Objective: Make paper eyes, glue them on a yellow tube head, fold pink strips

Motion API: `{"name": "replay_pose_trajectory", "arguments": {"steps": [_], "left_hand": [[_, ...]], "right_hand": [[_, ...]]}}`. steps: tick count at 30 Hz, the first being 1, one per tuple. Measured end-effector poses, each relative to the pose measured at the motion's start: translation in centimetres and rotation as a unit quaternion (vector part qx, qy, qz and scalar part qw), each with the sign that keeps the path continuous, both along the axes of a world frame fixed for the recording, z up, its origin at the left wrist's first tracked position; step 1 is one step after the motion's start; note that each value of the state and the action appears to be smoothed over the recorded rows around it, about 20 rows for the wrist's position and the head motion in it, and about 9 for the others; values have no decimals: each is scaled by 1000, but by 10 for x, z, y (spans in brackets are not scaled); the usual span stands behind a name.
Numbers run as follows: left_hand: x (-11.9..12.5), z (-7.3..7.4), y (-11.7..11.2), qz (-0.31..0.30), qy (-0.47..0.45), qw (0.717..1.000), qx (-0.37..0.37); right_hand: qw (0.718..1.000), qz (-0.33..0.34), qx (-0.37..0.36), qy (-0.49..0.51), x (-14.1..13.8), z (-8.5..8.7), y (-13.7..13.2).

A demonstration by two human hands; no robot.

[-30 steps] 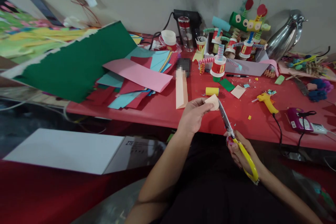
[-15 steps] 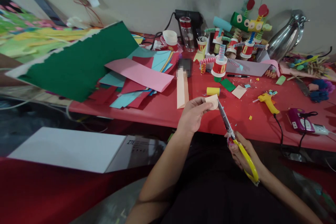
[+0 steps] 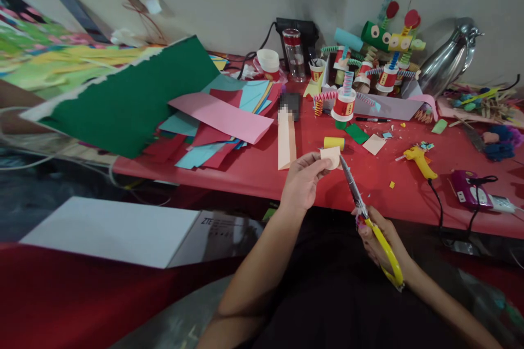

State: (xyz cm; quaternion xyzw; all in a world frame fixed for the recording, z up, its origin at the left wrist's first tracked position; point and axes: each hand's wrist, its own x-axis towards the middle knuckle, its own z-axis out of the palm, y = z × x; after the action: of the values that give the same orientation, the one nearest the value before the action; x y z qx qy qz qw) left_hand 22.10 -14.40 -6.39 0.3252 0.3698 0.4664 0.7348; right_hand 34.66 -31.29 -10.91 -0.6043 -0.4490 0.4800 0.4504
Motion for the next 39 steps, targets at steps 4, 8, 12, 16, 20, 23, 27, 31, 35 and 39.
{"name": "replay_pose_trajectory", "arguments": {"steps": [4, 8, 12, 16, 20, 23, 27, 31, 35, 39], "left_hand": [[-1, -3, -1, -2, 3, 1000, -2], [-2, 0, 0, -4, 8, 1000, 0], [-2, 1, 2, 1, 6, 1000, -2], [-2, 1, -1, -30, 23, 999, 7], [-3, 5, -7, -92, 50, 994, 23], [-3, 6, -9, -113, 54, 992, 15], [-3, 6, -10, -124, 56, 991, 11], [-1, 5, -11, -127, 53, 990, 14], [-1, 4, -13, -132, 59, 989, 15], [-1, 4, -13, -135, 75, 988, 20]], "right_hand": [[1000, 6, 3, 19, 3, 6, -3], [993, 50, -9, 104, 9, 6, -5], [983, 59, -39, 169, 11, 3, -6], [981, 58, -52, 179, 12, 3, -4], [981, 68, -48, 176, 16, 8, -1], [982, 64, -44, 171, 17, 15, 1], [986, 44, -39, 154, 16, 24, 3], [988, 38, -45, 146, 15, 30, 4], [990, 33, -34, 133, 16, 28, 4], [988, 33, -28, 150, 16, 20, 3]]}}
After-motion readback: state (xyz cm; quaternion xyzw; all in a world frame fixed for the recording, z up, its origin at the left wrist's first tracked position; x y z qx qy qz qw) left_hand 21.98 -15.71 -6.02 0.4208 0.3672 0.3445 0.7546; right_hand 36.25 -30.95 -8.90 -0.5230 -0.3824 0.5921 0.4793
